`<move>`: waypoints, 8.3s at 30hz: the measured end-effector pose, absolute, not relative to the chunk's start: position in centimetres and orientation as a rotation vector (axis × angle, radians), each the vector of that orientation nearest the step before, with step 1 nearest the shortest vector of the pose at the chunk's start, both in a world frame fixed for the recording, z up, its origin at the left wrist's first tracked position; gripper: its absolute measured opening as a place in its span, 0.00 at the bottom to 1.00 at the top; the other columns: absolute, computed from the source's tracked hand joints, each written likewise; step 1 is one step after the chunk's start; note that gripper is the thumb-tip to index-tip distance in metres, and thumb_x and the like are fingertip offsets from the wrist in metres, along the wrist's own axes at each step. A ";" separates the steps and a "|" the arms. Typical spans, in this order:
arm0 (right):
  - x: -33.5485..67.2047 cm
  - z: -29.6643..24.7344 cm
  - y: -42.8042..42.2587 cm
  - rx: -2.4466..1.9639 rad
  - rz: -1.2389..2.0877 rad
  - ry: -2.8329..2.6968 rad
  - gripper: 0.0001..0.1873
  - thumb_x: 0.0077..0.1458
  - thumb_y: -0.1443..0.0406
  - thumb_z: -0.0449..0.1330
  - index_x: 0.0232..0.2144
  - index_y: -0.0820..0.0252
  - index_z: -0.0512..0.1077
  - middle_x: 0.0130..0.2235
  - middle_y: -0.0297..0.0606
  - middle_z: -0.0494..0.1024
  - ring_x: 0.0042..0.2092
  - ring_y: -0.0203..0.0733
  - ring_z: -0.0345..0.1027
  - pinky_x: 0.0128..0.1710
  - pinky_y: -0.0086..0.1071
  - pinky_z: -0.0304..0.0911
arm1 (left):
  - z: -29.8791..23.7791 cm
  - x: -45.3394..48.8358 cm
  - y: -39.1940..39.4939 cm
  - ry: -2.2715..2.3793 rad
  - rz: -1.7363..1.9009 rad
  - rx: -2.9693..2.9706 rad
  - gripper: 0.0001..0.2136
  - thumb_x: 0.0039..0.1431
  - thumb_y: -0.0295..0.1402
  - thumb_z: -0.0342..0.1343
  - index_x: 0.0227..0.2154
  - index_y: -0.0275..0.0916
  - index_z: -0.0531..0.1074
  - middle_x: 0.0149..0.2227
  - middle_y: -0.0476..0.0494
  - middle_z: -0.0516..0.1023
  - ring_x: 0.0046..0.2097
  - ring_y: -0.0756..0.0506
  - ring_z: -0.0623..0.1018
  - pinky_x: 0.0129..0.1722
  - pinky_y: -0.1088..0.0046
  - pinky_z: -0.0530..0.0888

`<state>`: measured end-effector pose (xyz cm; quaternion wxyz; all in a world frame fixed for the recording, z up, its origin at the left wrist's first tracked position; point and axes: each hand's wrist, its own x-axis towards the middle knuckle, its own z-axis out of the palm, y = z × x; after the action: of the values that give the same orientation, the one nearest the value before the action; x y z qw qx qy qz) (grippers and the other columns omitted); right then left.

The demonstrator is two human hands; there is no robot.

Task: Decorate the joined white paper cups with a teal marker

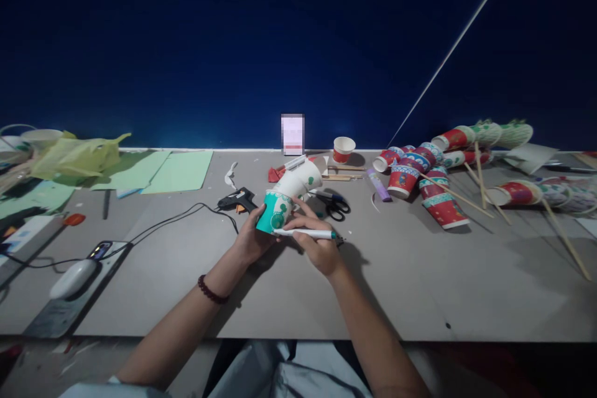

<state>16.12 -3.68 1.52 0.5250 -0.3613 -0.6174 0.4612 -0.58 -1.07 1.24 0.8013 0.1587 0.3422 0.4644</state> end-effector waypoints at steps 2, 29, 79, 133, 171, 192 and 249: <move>16.1 1.5 -3.7 -0.848 1.115 -1.489 0.09 0.54 0.60 0.61 0.31 0.54 0.81 0.53 0.41 0.78 0.68 0.53 0.51 0.62 0.48 0.58 | 1.2 -0.6 -1.1 0.723 0.994 0.346 0.17 0.56 0.42 0.57 0.42 0.34 0.72 0.31 0.41 0.78 0.28 0.45 0.77 0.19 0.74 0.69; 16.2 1.4 -3.6 -0.820 1.110 -1.530 0.09 0.56 0.62 0.60 0.34 0.53 0.80 0.48 0.42 0.81 0.69 0.51 0.48 0.62 0.48 0.57 | 1.4 -0.6 -1.1 0.696 0.995 0.323 0.16 0.56 0.41 0.58 0.41 0.34 0.73 0.31 0.41 0.79 0.28 0.45 0.77 0.19 0.74 0.69; 15.9 1.8 -4.2 -0.891 1.086 -1.528 0.10 0.56 0.60 0.60 0.36 0.56 0.80 0.58 0.44 0.74 0.64 0.55 0.61 0.59 0.46 0.61 | 0.9 -0.7 -1.0 0.734 1.004 0.269 0.15 0.54 0.41 0.60 0.38 0.33 0.75 0.31 0.42 0.79 0.31 0.45 0.77 0.32 0.71 0.73; 16.0 2.0 -4.2 -0.866 1.091 -1.550 0.11 0.56 0.58 0.60 0.34 0.56 0.80 0.57 0.45 0.75 0.64 0.56 0.60 0.59 0.47 0.60 | 1.5 -0.5 -1.2 0.682 1.023 0.248 0.14 0.56 0.40 0.57 0.37 0.32 0.76 0.31 0.41 0.79 0.33 0.45 0.76 0.36 0.70 0.72; 15.7 1.6 -4.1 -0.894 1.112 -1.476 0.11 0.57 0.57 0.60 0.36 0.54 0.79 0.54 0.43 0.78 0.63 0.53 0.62 0.59 0.46 0.60 | 1.2 -0.5 -0.9 0.718 1.043 0.217 0.16 0.58 0.40 0.54 0.40 0.31 0.75 0.34 0.38 0.80 0.33 0.44 0.79 0.36 0.70 0.74; 15.8 2.1 -4.2 -0.917 1.130 -1.461 0.12 0.56 0.56 0.60 0.35 0.56 0.79 0.54 0.45 0.78 0.63 0.55 0.62 0.58 0.46 0.61 | 1.2 -0.6 -1.0 0.708 1.059 0.237 0.16 0.56 0.40 0.57 0.40 0.32 0.75 0.34 0.39 0.80 0.32 0.45 0.78 0.35 0.71 0.74; 15.8 1.8 -4.2 -0.912 1.147 -1.421 0.11 0.55 0.56 0.61 0.35 0.54 0.80 0.54 0.43 0.78 0.62 0.55 0.64 0.59 0.47 0.59 | 1.2 -0.6 -1.0 0.699 1.058 0.215 0.15 0.56 0.40 0.58 0.40 0.33 0.74 0.32 0.39 0.80 0.32 0.45 0.78 0.34 0.71 0.75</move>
<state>15.80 -4.18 1.76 0.5230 -0.3807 -0.5934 0.4790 -0.61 -0.98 1.20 0.8002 0.1003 0.3259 0.4933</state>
